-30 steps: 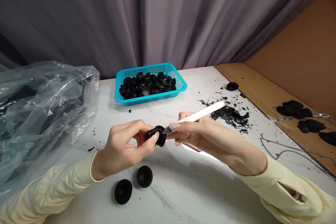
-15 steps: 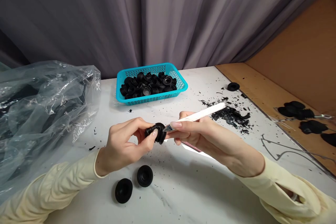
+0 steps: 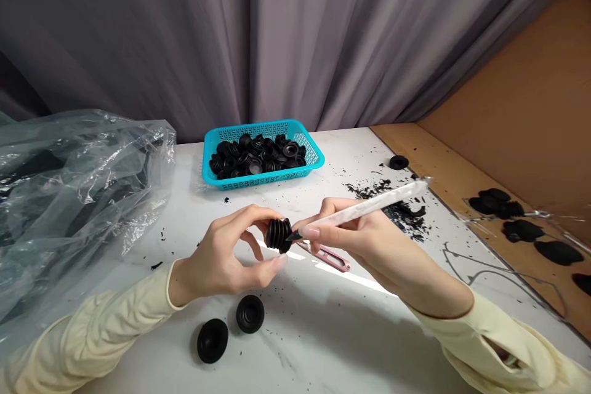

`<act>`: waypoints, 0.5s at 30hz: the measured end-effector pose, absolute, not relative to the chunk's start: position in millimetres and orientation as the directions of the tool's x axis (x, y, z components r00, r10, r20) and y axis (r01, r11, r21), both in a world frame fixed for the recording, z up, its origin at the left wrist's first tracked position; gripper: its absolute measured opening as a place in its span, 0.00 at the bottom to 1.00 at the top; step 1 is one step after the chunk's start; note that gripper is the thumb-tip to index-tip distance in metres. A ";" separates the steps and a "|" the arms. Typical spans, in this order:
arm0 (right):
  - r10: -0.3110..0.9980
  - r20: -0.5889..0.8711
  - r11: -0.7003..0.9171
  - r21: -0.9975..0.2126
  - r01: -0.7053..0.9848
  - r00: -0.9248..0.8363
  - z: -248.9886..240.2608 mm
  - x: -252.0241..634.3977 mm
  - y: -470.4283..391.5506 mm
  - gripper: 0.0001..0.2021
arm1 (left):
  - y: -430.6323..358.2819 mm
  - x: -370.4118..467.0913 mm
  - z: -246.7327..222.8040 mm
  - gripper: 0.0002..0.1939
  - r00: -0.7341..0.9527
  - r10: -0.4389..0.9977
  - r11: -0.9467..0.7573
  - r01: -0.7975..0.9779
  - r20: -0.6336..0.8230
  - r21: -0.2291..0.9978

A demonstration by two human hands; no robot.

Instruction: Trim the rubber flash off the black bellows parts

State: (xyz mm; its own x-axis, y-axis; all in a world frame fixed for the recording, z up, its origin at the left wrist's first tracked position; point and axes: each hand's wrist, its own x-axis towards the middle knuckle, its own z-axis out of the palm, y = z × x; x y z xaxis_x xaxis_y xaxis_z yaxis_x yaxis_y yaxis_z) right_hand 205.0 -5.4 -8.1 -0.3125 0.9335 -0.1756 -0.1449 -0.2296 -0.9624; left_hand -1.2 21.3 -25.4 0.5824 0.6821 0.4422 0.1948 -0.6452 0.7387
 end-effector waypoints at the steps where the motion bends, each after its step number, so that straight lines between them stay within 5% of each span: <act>1: 0.933 -0.162 -0.215 -0.967 -0.136 -0.321 -7.5 205.4 -6.4 0.17 | 19.7 -1.0 -25.6 0.16 0.579 0.705 -0.610 0.202 0.409 0.766; 7: 0.987 -0.002 0.030 -0.981 0.193 -0.164 -13.0 216.7 -13.5 0.10 | 8.0 3.8 -35.6 0.13 0.537 0.841 -0.245 0.270 0.066 0.931; 11: 0.975 0.200 0.222 -0.871 0.438 -0.097 -40.2 229.7 -15.2 0.13 | 2.6 9.8 -50.0 0.16 0.545 0.822 0.118 0.118 -0.164 0.986; 15: 0.951 0.271 0.305 -0.730 0.611 -0.151 -74.4 235.6 -16.6 0.14 | 0.7 15.3 -55.4 0.19 0.587 0.776 0.253 0.048 -0.232 0.966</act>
